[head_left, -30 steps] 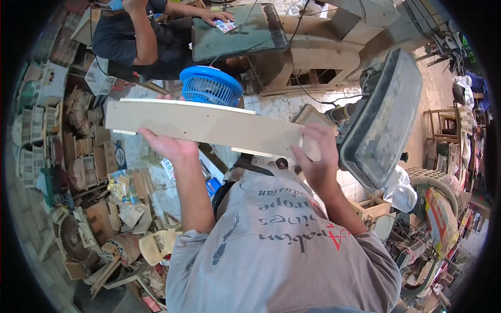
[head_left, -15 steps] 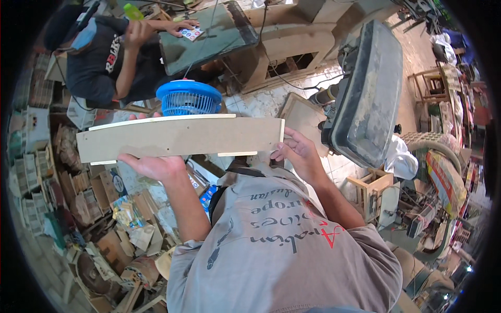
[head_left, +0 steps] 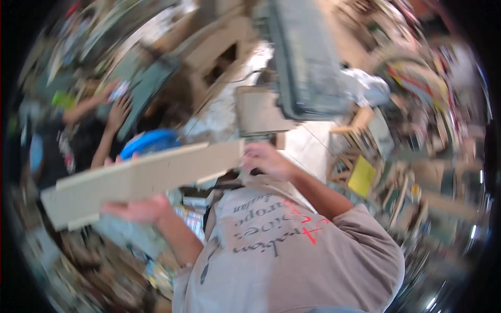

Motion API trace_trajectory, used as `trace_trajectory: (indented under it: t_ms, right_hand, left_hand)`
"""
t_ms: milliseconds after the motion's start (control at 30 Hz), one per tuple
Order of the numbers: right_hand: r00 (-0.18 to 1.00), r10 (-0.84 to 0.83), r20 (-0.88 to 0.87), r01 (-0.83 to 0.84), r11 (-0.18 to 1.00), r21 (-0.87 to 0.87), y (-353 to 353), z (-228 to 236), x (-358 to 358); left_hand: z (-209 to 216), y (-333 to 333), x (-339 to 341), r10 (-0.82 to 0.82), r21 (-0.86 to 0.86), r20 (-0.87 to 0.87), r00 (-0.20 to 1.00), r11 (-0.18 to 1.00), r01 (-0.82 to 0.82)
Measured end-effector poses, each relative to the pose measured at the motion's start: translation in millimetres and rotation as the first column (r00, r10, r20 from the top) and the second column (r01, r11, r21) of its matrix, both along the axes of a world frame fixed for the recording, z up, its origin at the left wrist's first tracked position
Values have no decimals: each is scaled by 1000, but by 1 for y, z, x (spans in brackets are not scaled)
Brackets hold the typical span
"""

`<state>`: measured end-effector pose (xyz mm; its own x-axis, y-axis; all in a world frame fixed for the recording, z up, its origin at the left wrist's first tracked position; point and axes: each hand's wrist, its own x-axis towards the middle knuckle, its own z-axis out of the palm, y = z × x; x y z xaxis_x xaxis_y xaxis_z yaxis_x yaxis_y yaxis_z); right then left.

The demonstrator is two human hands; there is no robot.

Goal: The person handles various pieces of wood and a heavy metal box in a cluttered workshop. They pick up a wooden board, inspect it, and move it around before placing it down. They also lift and carry a heavy metal box with pink straps, moving it across the room.

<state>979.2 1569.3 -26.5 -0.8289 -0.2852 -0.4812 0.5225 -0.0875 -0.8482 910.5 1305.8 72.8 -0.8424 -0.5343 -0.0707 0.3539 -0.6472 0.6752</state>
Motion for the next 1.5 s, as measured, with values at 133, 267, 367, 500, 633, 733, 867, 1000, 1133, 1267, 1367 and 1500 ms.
trace_trajectory:
  t_ms: [133, 267, 367, 500, 633, 733, 867, 1000, 1133, 1267, 1367, 1500]
  right_hand:
    - [881, -89, -464, 331, 817, 472, 0, 17, 31]
    - [704, -312, -637, 564, 791, 236, 10, 80, 45]
    - [585, -451, -674, 642, 765, 45, 30, 104, 62]
    - [472, -552, -688, 678, 726, -117, 66, 123, 90]
    - [485, -562, -670, 694, 713, -95, 104, 135, 115]
    - [475, -585, -658, 699, 705, -122, 132, 133, 126]
    - [560, -623, -546, 668, 730, -148, 167, 157, 137]
    - [624, -480, -617, 658, 748, 84, 191, 179, 150]
    - [658, -424, -622, 685, 680, 261, 187, 199, 176]
    - [613, -424, -667, 790, 331, 515, 159, 207, 208]
    - [459, -590, -664, 814, -21, 580, 131, 212, 248]
    - [173, -689, -704, 654, -454, 605, 99, 226, 294]
  left_hand:
    - [-23, 42, 9, -443, -216, -19, 896, 877, 429]
    - [-51, 92, 18, -753, -560, 82, 653, 507, 655]
    - [-60, 114, 18, -857, -717, 274, 437, 120, 686]
    - [-23, 163, 14, -904, -849, 415, 104, -344, 402]
    - [-24, 198, 14, -875, -769, 469, -118, -471, 433]
    - [-23, 230, 21, -863, -754, 475, -173, -500, 427]
    - [-16, 267, 30, -856, -748, 478, -199, -515, 418]
    - [-20, 289, 38, -856, -745, 449, -257, -518, 420]
    - [-22, 314, 46, -817, -783, 435, -379, -551, 287]
    - [-28, 331, 52, -769, -787, 408, -492, -569, 237]
    - [-34, 338, 54, -792, -835, 338, -509, -502, 225]
    - [-39, 341, 50, -674, -792, 408, -616, -597, 128]
